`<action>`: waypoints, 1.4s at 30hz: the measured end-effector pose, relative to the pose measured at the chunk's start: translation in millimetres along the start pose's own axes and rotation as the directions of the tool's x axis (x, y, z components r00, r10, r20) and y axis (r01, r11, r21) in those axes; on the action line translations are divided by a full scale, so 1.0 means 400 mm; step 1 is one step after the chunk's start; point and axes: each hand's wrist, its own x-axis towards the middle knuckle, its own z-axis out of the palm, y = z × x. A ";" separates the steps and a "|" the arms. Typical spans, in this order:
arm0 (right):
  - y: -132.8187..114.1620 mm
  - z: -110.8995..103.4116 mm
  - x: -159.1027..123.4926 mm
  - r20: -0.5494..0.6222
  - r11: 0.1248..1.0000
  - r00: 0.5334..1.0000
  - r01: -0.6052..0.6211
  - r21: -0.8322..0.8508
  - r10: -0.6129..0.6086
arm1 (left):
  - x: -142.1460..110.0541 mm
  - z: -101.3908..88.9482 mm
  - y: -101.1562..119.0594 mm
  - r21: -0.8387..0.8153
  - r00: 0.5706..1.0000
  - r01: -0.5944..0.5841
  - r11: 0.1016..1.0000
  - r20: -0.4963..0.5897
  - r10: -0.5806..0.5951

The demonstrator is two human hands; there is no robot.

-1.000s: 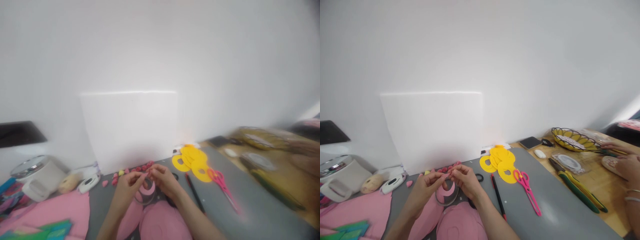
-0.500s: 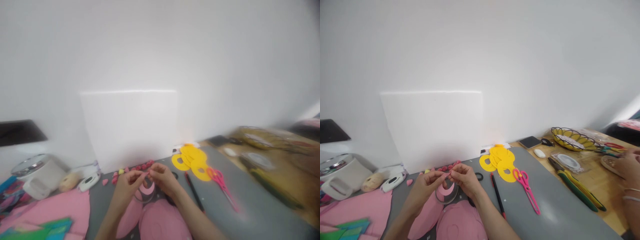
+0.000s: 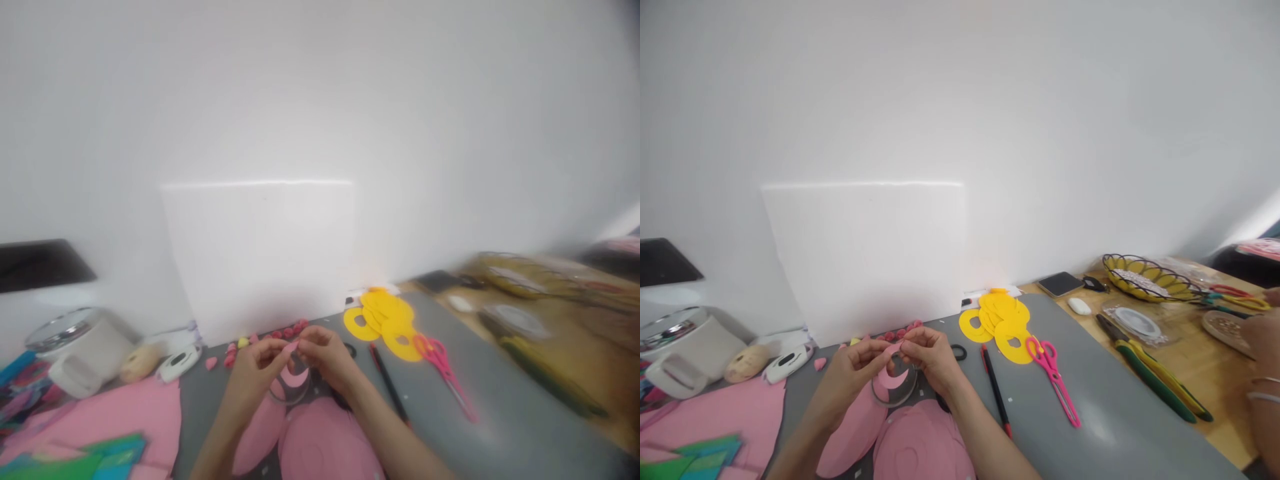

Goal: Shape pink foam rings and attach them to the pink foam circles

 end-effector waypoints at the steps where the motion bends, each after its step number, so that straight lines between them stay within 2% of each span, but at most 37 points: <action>1: 0.002 -0.001 0.001 0.001 1.000 1.000 0.000 0.000 0.000 | 0.000 0.001 0.000 0.001 1.000 0.004 1.000 0.002 -0.004; 11: -0.010 0.005 -0.001 0.017 0.997 1.000 -0.015 0.072 0.014 | 0.006 -0.007 -0.008 -0.058 0.999 0.020 0.998 -0.024 -0.021; 16: -0.012 0.005 -0.002 0.013 0.997 0.999 -0.034 0.076 0.033 | 0.003 -0.007 -0.004 -0.028 1.000 0.009 1.000 0.012 -0.009; 23: 0.000 -0.001 0.000 0.108 0.999 0.994 0.011 0.034 -0.015 | 0.001 0.002 -0.004 0.018 0.999 -0.012 1.000 0.035 0.011; 30: 0.004 -0.007 0.003 0.042 1.000 0.999 0.024 0.014 -0.025 | 0.000 0.004 0.002 0.004 1.000 -0.006 1.000 0.009 0.006; 37: -0.003 0.000 0.003 0.074 0.998 0.997 -0.001 0.068 -0.004 | 0.005 -0.001 0.000 -0.021 0.999 0.003 1.000 -0.040 -0.003; 42: -0.004 -0.001 0.001 0.040 1.000 0.999 -0.007 0.028 0.006 | 0.005 -0.001 -0.002 -0.003 1.000 0.022 1.000 -0.006 -0.022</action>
